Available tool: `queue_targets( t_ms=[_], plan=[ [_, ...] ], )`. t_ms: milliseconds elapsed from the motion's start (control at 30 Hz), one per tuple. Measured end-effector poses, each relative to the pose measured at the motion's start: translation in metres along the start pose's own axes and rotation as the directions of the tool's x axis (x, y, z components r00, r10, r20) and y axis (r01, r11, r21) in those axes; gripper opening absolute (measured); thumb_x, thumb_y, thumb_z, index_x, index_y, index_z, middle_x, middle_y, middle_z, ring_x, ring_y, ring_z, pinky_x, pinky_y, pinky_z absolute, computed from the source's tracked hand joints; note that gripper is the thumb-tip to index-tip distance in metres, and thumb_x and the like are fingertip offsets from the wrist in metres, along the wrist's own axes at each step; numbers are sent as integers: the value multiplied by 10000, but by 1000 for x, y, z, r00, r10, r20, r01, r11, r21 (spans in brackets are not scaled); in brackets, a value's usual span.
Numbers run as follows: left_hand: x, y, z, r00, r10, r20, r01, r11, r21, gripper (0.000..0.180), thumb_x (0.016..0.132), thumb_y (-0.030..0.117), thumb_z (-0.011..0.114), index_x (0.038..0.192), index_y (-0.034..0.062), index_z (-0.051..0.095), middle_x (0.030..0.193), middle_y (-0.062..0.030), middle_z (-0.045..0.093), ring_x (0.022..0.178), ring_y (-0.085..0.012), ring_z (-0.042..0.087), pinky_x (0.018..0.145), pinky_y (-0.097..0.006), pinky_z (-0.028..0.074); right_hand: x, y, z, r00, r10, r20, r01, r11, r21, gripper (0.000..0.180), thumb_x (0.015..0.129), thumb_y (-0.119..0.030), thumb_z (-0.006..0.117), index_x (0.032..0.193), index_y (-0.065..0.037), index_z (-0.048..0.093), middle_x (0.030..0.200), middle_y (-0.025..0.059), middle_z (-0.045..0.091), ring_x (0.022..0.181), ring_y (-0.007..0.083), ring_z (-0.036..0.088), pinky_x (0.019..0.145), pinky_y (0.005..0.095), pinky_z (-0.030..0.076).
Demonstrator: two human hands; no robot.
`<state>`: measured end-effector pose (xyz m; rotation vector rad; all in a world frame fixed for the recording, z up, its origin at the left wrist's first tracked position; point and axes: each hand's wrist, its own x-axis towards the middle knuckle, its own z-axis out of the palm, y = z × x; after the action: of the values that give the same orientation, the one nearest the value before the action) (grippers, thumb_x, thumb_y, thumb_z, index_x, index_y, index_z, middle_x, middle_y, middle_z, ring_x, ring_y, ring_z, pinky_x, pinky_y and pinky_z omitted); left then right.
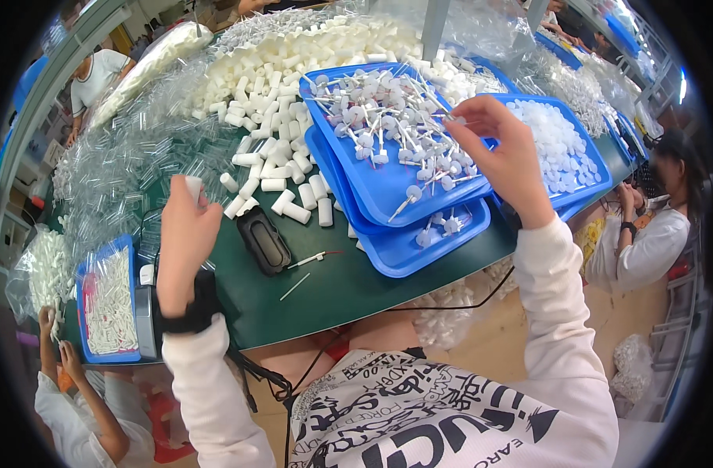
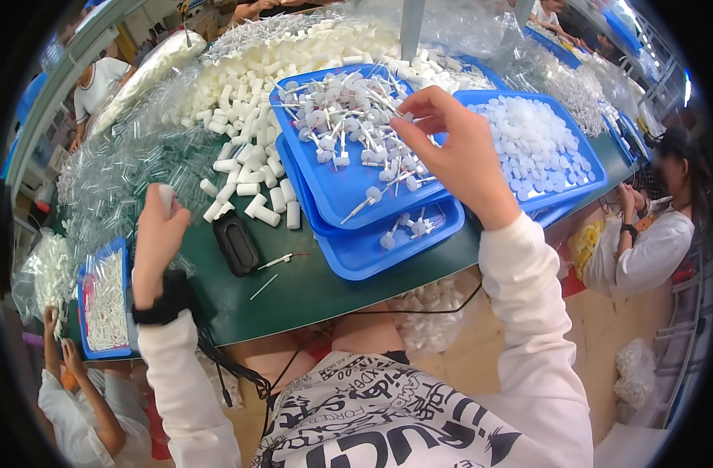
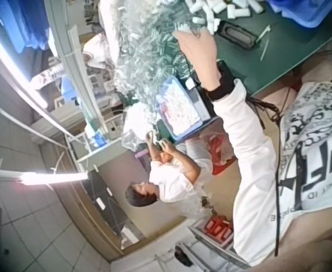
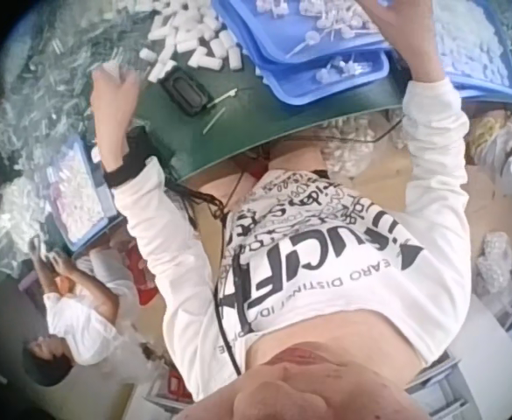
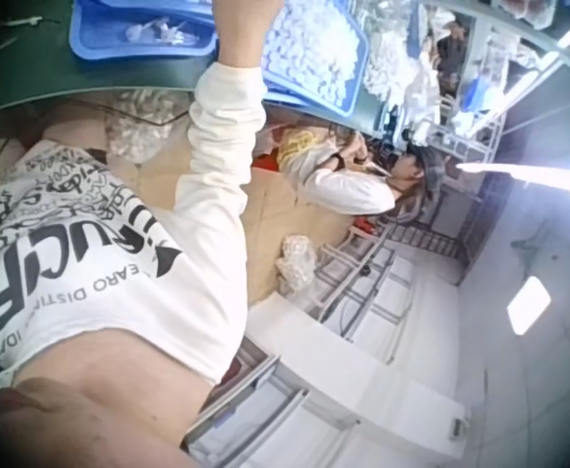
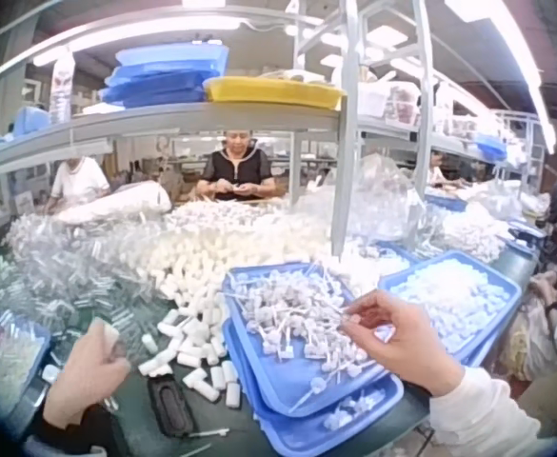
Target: The person assembles small white cylindrical components by inserting a thin rod with a red tip into the cylinder and then placing a clear plastic cap over the assembly. The person handles the items one at a time, picking them from piles on the table and placing the finished units into a blue tray.
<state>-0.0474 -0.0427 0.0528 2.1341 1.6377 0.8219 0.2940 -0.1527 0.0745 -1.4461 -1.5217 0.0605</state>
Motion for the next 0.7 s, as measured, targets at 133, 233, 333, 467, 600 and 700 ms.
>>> queue_targets(
  t_ms=[133, 233, 333, 467, 600, 700],
  plan=[
    [-68, 76, -15, 972, 164, 166, -24, 778, -628, 176, 738, 40, 410, 910, 17, 441, 756, -42, 482, 630, -100, 399, 561, -245, 343, -36, -52, -3, 982, 61, 177, -123, 923, 366, 159, 791, -38, 615, 934, 21, 579, 812, 55, 628, 700, 86, 616, 624, 202, 476],
    [-109, 86, -22, 908, 241, 342, 65, 728, -683, 231, 810, 30, 473, 1037, -16, 484, 808, -67, 532, 682, -108, 490, 630, -233, 411, -53, -80, 14, 947, -229, 225, 96, 871, 481, 206, 712, 20, 668, 911, 13, 618, 863, 98, 624, 675, 135, 616, 612, 244, 503],
    [-120, 90, -18, 858, 353, 373, -60, 791, -609, 382, 847, 20, 568, 1199, -48, 434, 857, -100, 571, 696, -145, 562, 644, -240, 451, -69, -87, 17, 930, -294, 222, 163, 868, 468, 212, 693, 38, 675, 898, 7, 631, 872, 101, 621, 698, 171, 621, 612, 248, 504],
    [-138, 76, -3, 927, 239, 290, 34, 715, -699, 434, 814, 34, 635, 1157, -80, 396, 862, -112, 586, 728, -164, 593, 653, -250, 472, -87, -85, 16, 918, -282, 280, 145, 894, 425, 220, 683, 41, 686, 892, -10, 640, 885, 92, 621, 709, 181, 622, 609, 256, 508],
    [-142, 65, 13, 922, 348, 170, -136, 701, -700, 410, 726, 16, 722, 1073, -35, 508, 841, -118, 602, 706, -176, 607, 603, -273, 483, -90, -85, 13, 917, -258, 305, 158, 936, 315, 234, 643, 44, 722, 854, -25, 648, 866, 116, 646, 715, 178, 636, 594, 245, 514],
    [-130, 67, 12, 855, 517, 33, -439, 758, -482, 381, 672, -1, 742, 1029, -2, 607, 816, -96, 587, 667, -180, 598, 565, -263, 483, -91, -82, 7, 909, -255, 331, 171, 950, 261, 227, 635, 54, 723, 835, -26, 653, 869, 114, 646, 701, 172, 632, 577, 238, 509]
  ],
)
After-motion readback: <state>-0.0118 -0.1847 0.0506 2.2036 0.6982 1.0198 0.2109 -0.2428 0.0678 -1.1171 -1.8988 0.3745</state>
